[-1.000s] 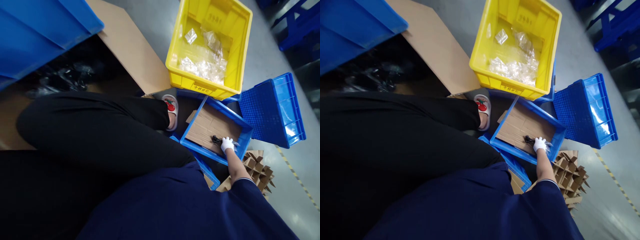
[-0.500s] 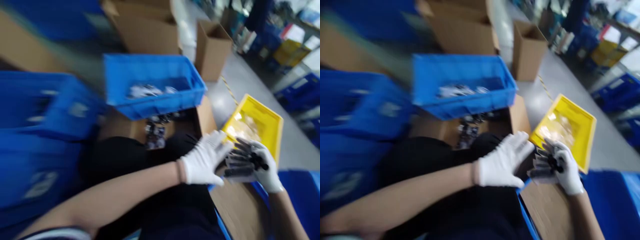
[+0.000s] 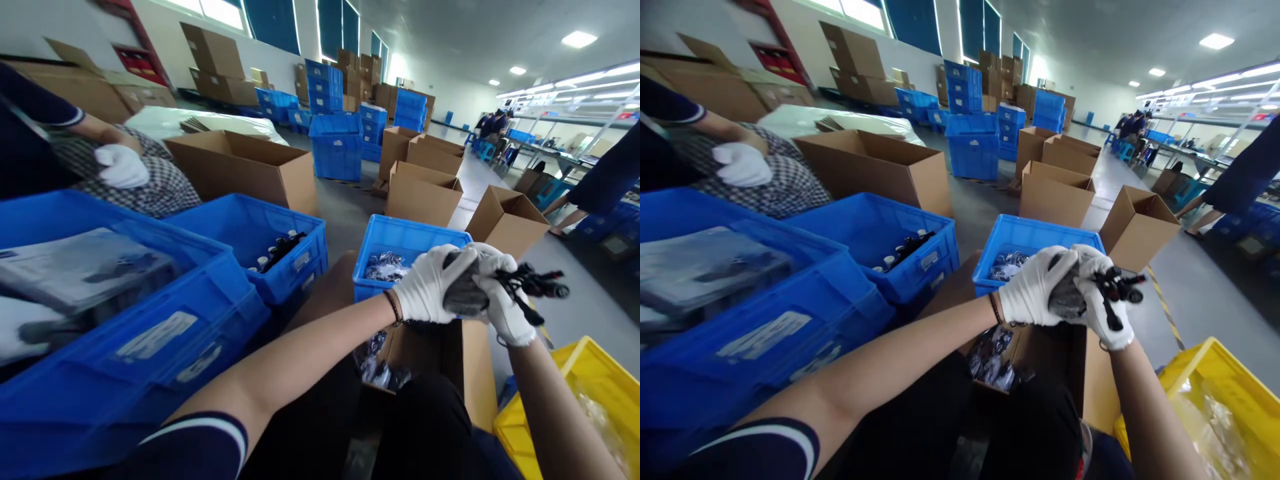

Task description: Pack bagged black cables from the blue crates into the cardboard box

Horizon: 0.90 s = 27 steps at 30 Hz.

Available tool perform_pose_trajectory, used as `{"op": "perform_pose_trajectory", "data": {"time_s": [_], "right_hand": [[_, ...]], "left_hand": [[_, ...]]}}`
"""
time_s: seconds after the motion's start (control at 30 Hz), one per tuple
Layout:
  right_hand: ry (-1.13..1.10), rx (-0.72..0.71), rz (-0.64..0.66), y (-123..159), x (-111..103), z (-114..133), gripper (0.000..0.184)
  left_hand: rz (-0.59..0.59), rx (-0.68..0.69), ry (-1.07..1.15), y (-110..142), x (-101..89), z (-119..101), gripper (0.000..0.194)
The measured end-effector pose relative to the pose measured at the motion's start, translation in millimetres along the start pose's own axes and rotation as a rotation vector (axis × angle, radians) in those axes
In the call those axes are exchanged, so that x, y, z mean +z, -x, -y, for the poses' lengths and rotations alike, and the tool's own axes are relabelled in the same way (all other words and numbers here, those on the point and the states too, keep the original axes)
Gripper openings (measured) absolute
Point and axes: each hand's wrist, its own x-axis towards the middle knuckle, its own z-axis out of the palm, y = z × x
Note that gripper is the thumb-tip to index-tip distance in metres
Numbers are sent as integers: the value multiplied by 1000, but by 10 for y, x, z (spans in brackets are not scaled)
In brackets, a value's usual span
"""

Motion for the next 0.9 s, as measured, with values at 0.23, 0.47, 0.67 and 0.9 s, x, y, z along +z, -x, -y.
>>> {"op": "perform_pose_trajectory", "data": {"time_s": [0.23,0.47,0.67,0.9], "right_hand": [[49,215,61,-502,202,-1245,77],[845,152,211,401,130,-2136,38],[906,10,129,504,261,-2172,29],[881,66,131,391,226,-2009,31]], "left_hand": [[305,-232,-391,-341,154,1336,113],[547,-230,-449,-541,1166,2114,125],[841,-391,-427,-300,2091,2698,130],[804,-357,-295,-113,1983,2475,83]]}}
